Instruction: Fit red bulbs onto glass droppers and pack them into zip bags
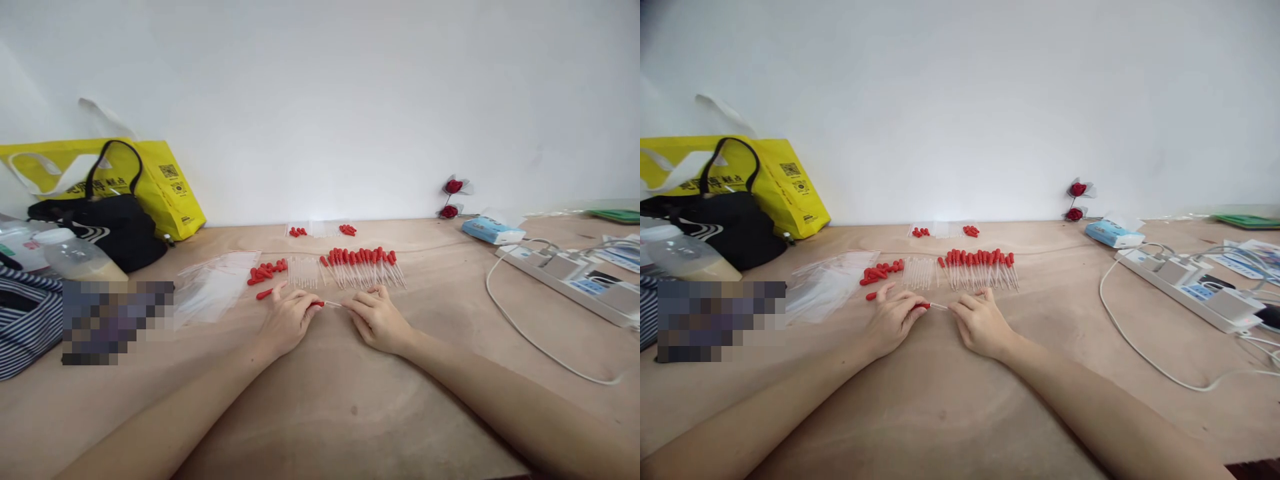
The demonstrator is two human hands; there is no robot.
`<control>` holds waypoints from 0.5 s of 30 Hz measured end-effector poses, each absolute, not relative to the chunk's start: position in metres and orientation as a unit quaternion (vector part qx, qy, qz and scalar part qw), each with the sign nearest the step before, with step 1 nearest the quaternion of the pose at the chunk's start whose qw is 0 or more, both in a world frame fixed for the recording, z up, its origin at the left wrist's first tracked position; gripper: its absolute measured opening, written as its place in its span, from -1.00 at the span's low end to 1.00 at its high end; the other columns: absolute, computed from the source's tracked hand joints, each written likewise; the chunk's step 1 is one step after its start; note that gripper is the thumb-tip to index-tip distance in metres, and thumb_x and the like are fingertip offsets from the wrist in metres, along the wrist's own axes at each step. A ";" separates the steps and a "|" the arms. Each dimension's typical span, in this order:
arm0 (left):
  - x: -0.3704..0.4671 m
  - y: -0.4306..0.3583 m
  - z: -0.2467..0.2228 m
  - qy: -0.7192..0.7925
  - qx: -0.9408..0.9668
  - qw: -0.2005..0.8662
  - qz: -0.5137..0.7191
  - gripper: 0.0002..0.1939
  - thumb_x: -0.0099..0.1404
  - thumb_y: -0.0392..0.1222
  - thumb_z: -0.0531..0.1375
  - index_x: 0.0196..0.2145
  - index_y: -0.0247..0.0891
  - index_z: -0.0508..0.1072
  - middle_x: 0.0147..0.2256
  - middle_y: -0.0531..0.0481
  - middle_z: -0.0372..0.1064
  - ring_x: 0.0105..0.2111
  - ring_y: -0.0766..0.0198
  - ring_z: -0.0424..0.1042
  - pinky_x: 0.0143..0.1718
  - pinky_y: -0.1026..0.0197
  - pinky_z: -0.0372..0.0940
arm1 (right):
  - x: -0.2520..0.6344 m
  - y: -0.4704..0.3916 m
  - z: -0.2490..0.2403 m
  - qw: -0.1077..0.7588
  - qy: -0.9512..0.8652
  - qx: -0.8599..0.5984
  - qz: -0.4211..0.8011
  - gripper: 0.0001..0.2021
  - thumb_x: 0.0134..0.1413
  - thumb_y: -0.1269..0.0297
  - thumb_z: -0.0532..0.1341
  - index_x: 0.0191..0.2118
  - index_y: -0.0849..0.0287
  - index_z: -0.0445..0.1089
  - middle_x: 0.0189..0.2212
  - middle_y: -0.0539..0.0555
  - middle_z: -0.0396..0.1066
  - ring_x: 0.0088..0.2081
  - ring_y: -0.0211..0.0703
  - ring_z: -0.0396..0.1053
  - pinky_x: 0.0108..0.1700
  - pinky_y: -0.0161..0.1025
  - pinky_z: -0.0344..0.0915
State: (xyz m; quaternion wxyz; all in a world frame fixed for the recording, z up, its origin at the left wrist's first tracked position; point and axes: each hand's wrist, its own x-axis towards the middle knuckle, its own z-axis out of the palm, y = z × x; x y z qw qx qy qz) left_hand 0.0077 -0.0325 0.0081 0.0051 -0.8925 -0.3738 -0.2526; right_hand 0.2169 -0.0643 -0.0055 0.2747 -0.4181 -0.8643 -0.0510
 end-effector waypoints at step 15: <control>0.007 -0.036 0.009 -0.347 -0.890 -0.001 -0.296 -0.86 0.27 -0.23 -0.01 -0.39 -0.21 0.33 -0.43 0.13 0.42 -0.36 0.32 0.38 0.04 -0.05 -0.23 | 0.211 -0.061 -0.008 0.308 -0.875 -0.370 -0.059 -0.78 0.11 0.43 -0.03 -0.29 0.22 0.36 -0.49 0.02 0.32 -0.46 -0.30 0.15 -0.26 -0.22 -0.08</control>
